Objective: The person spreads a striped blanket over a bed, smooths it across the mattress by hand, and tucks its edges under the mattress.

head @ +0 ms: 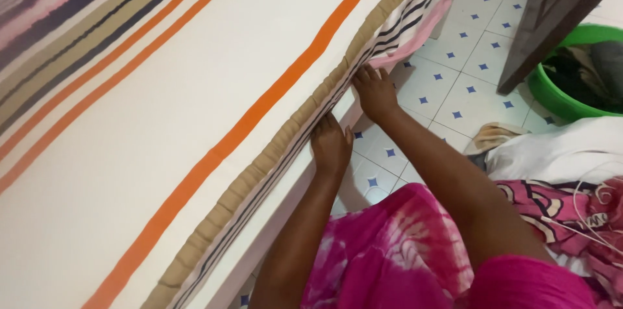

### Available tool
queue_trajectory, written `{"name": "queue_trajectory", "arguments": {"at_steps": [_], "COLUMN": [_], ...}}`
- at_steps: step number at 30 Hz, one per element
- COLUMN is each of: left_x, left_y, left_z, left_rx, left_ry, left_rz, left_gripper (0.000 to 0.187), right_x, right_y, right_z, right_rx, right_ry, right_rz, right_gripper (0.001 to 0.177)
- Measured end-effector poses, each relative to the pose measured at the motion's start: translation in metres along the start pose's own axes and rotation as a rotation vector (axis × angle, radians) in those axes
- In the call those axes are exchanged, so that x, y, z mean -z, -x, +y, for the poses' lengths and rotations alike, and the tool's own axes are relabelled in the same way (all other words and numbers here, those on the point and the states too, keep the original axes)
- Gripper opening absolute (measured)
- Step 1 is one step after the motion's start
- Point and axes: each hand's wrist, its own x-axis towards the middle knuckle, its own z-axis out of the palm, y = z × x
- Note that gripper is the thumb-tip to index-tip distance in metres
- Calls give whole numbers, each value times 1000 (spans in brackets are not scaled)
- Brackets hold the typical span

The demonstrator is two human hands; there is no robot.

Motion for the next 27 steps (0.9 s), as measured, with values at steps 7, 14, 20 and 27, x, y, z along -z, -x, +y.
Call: {"name": "queue_trajectory", "arguments": {"at_steps": [7,14,20,27], "left_x": [2,-8,-16,-22], "left_y": [4,12,11,16], "left_z": [-2,-10,-10,-1], "left_rx": [-28,-81,-156,-70], "left_ry": [34,147,24,69], "left_rz": [-29,9,128,322], "left_gripper": [71,68,56,30], "right_x": [-40,-61,-49,-43], "right_y": [-65,-54,-29,-23], "right_z": [41,65,41,42], "right_rx": [77,125,59,140], "right_ry": [-49,-524,-565,-644], "right_rz": [-396,-36,24,128], "right_gripper": [28,32,57,59]}}
